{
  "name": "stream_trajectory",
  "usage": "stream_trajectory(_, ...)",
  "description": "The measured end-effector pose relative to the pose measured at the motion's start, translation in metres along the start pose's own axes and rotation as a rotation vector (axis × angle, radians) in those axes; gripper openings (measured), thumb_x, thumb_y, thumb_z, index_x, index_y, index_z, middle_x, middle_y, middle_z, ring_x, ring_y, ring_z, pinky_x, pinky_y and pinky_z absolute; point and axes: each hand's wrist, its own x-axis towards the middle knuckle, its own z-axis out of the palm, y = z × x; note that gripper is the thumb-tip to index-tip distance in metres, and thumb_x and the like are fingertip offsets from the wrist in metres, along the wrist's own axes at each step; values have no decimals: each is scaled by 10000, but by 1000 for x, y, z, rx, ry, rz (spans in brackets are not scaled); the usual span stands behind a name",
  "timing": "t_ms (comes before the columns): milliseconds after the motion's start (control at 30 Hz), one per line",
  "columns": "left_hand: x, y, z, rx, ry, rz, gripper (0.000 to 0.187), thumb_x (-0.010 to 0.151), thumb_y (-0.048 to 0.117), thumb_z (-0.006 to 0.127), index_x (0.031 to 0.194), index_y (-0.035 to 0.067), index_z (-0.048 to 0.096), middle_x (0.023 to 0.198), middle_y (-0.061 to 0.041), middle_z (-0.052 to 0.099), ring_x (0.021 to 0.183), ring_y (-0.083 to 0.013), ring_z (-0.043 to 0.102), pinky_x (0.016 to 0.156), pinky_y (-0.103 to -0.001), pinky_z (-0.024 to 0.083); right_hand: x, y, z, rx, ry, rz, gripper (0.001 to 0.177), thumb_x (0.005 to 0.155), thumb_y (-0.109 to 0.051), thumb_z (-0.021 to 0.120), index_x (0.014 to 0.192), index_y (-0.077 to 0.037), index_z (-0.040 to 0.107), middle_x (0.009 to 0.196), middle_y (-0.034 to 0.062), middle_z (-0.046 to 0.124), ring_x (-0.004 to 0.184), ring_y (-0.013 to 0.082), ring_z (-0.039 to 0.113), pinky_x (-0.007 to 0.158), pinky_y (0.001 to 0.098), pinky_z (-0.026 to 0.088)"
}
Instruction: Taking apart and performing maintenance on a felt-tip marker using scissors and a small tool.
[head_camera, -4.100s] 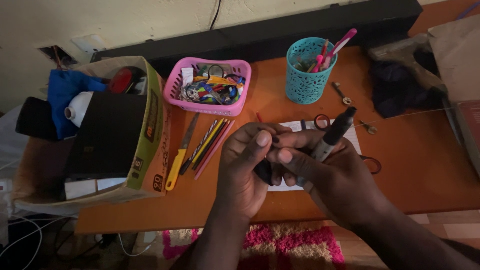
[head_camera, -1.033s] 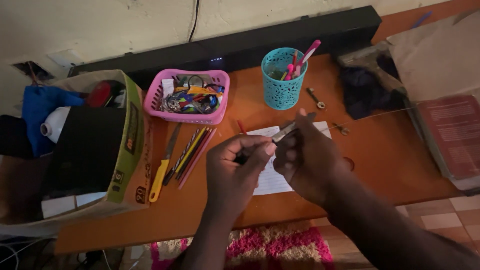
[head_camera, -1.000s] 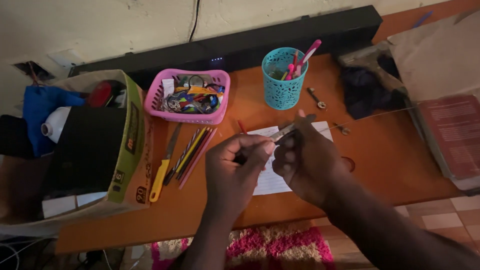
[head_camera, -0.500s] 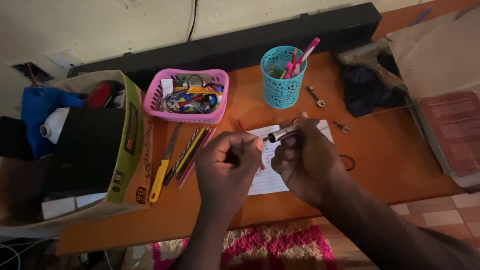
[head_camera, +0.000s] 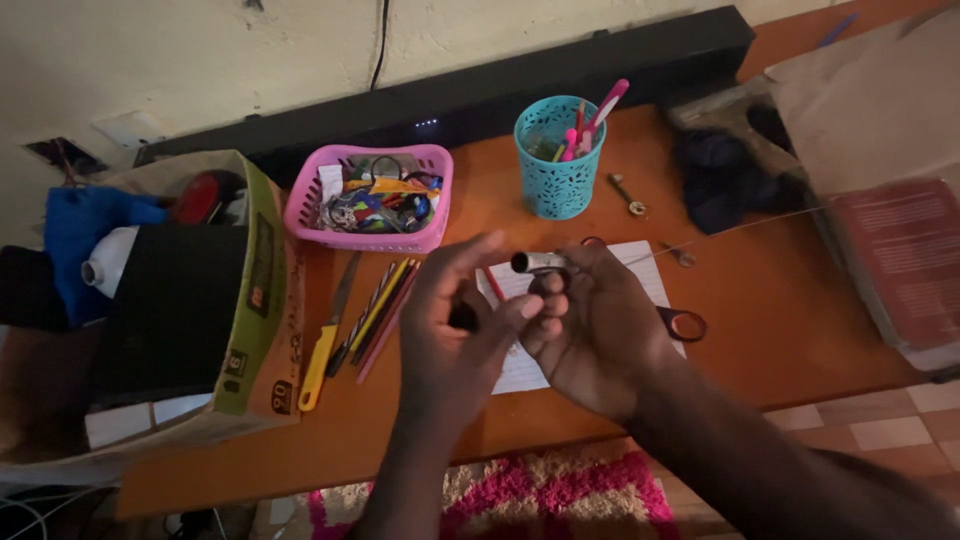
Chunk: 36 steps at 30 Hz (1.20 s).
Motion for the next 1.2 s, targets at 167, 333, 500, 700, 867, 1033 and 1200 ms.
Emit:
stream_trajectory(167,-3,2,-4,-124,17,-120,320,934,68,728,1239,-9,668,1034,-43,717,841,-98,706,688,-233,601,-3,20,2,-76,-88,50,369,1058,-411,501,864,-101,551,676,-27,541,569,96,506,541,241,462)
stream_trajectory(333,3,-3,-27,418,198,226,234,1084,117,674,1293,13,695,1114,-60,745,1028,-94,704,882,-234,584,1,39,-1,-91,85,113,416,1032,-489,503,966,-90,599,701,-9,537,595,124,506,554,281,464)
stream_trajectory(500,14,-5,-34,-37,389,73,326,1017,176,701,1286,-2,664,1062,-12,709,927,-49,673,811,-210,599,5,36,-10,-149,230,68,254,1031,-303,483,1044,-62,560,844,68,596,703,172,529,651,331,486)
stream_trajectory(700,11,4,-38,37,352,61,331,999,161,705,1289,4,713,922,-23,677,686,-40,537,601,-197,456,0,38,-6,-308,175,134,278,1001,-230,501,1173,-47,621,901,55,651,732,165,550,650,320,471)
stream_trajectory(867,9,12,-33,445,87,411,264,1113,141,652,1349,23,664,1143,-58,709,1055,-86,663,947,-254,542,9,47,-14,-304,118,118,243,1013,-189,473,1172,-50,592,934,82,666,769,181,588,678,330,497)
stream_trajectory(1033,11,-2,-33,198,214,180,383,1040,147,653,1402,32,604,1176,-65,703,1051,-100,669,920,-253,578,6,51,-11,-362,101,120,246,1029,-181,442,1160,-50,603,932,83,672,795,178,609,682,330,504)
stream_trajectory(1200,27,-11,-49,-175,598,-207,236,989,221,677,1156,58,646,755,-13,560,521,-93,510,389,-246,401,-5,47,2,-455,72,144,179,1017,-90,481,1130,-36,608,951,66,686,769,172,593,679,325,493)
